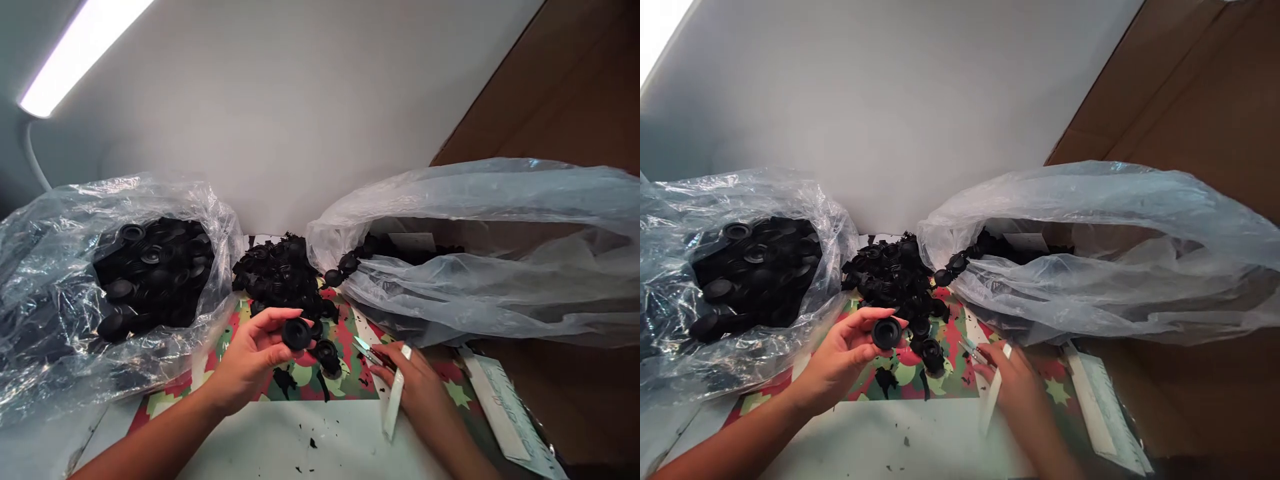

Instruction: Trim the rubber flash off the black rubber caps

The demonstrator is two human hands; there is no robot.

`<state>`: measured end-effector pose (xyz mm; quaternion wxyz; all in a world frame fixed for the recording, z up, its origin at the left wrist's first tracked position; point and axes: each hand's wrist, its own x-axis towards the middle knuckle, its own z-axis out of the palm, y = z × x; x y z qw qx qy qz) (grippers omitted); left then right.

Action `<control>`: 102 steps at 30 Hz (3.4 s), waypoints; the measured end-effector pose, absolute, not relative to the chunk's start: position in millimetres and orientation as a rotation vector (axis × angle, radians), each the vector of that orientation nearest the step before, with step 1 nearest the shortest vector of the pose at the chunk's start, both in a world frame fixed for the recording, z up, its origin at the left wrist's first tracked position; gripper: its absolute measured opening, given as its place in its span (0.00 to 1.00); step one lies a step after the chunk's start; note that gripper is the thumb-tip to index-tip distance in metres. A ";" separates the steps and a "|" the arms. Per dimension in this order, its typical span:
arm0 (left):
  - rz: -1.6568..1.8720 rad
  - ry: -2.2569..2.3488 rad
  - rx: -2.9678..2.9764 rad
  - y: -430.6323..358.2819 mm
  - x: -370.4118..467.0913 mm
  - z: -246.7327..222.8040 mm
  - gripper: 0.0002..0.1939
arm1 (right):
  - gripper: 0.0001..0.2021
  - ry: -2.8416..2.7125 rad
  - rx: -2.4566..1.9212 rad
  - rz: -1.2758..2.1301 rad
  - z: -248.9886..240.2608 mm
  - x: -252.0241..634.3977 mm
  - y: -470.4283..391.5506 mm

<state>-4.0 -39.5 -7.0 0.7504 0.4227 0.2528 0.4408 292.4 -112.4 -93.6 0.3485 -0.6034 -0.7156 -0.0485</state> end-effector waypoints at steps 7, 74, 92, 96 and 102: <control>0.972 0.570 0.915 -39.9 -3.7 -10.7 0.21 | 0.13 -1.605 -1.606 0.074 -89.6 291.8 -111.9; 1.148 0.582 1.177 -47.4 -5.9 -11.2 0.18 | 0.12 -1.755 -0.994 0.057 -11.1 166.3 -93.2; 1.173 0.661 1.237 -48.3 -7.7 -12.2 0.19 | 0.14 -1.689 -1.023 0.044 -27.7 160.2 -94.9; 1.182 0.696 1.264 -48.4 -7.8 -12.1 0.19 | 0.13 -1.734 -1.031 -0.017 -16.2 160.6 -95.6; 1.171 0.661 1.226 -48.4 -7.7 -11.4 0.18 | 0.12 -1.748 -1.041 -0.040 -7.9 159.4 -95.7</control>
